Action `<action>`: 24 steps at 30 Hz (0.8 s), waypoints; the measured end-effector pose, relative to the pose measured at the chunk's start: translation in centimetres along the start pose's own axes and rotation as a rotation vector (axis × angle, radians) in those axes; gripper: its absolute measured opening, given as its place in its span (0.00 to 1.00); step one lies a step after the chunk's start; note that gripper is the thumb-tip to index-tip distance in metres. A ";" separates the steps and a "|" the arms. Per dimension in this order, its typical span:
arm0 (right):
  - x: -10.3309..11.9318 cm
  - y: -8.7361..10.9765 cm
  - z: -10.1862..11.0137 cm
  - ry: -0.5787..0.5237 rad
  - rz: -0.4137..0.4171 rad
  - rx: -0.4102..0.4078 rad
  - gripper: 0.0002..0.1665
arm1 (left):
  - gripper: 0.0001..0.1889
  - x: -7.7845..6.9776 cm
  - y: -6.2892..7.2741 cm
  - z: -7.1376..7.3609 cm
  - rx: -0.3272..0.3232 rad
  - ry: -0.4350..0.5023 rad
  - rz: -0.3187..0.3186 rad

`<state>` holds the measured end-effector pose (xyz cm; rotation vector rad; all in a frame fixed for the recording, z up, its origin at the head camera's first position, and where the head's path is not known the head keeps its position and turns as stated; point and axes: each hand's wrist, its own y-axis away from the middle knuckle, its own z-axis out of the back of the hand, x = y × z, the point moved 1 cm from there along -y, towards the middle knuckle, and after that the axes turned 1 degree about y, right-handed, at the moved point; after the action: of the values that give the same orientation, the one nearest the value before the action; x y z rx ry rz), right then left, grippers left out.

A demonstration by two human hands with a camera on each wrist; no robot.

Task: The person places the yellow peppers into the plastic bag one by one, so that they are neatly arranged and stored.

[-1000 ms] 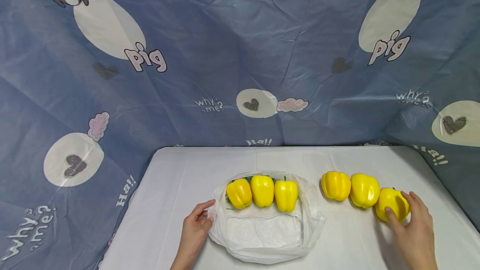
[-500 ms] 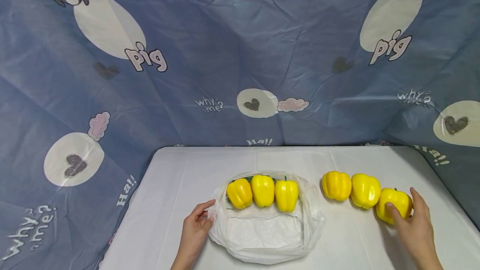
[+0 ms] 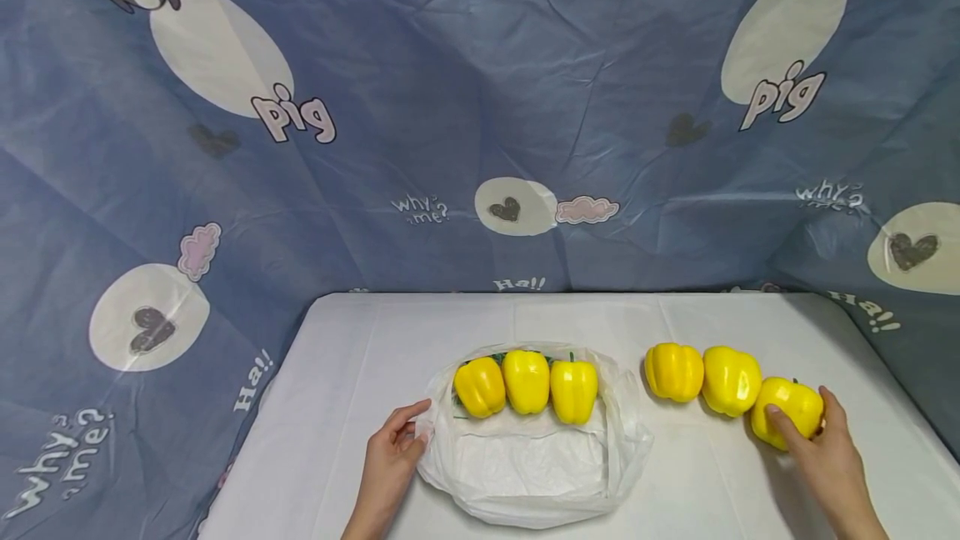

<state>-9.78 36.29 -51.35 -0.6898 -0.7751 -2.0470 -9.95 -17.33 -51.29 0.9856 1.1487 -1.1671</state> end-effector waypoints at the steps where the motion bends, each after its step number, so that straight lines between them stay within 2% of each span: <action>1: 0.0 0.0 0.0 0.001 -0.011 0.002 0.58 | 0.22 0.0 0.0 0.0 0.000 -0.001 -0.003; 12: -0.2 0.3 -0.3 -0.033 -0.006 -0.075 0.58 | 0.22 0.0 0.0 0.0 -0.009 -0.013 0.009; 18: -0.2 0.7 -0.2 -0.060 -0.060 -0.072 0.55 | 0.22 0.0 0.0 0.0 -0.005 0.012 -0.003; 24: -0.5 1.6 0.0 -0.063 -0.111 -0.074 0.57 | 0.22 0.0 0.0 0.0 -0.007 -0.001 -0.008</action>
<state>-8.18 35.72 -51.25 -0.7718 -0.7926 -2.1718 -9.99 -17.34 -51.32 0.9760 1.1566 -1.1683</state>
